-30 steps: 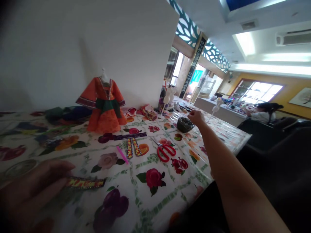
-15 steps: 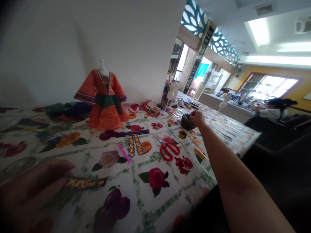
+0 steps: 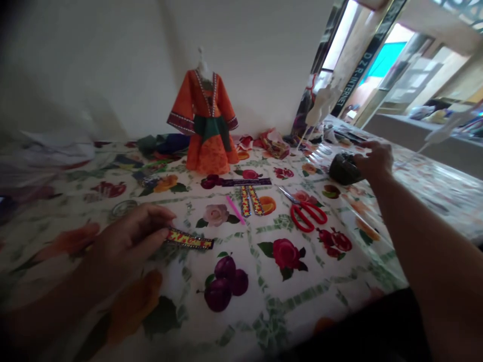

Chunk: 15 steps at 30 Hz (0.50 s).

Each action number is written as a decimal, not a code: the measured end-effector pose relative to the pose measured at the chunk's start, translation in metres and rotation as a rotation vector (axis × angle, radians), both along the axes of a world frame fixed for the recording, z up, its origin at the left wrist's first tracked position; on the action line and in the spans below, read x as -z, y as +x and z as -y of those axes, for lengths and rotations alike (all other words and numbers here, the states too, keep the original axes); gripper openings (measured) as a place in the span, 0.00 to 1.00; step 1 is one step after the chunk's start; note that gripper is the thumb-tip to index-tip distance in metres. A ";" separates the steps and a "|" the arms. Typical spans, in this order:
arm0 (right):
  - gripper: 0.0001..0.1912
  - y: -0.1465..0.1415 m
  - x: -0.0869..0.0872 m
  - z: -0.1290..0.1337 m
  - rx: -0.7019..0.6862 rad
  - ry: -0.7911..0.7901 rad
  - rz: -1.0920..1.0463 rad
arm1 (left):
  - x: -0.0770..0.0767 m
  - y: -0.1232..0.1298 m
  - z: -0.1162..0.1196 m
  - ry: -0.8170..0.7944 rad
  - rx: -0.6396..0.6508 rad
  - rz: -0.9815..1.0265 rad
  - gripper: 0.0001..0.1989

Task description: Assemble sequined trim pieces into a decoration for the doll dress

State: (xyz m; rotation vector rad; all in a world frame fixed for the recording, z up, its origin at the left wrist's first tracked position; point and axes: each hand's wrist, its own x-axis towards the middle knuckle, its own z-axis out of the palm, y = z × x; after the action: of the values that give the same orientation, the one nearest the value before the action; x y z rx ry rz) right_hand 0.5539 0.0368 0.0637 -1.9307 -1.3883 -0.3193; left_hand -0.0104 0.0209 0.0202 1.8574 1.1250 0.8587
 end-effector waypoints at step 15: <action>0.07 -0.250 -0.028 0.015 -0.677 -0.065 -0.224 | -0.004 0.000 0.005 0.015 0.037 0.007 0.06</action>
State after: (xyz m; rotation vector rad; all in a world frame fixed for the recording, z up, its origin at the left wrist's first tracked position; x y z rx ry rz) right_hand 0.3038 0.0218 0.0913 -1.3780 -1.8027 0.2595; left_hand -0.0102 0.0157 0.0242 1.8804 1.0797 0.8541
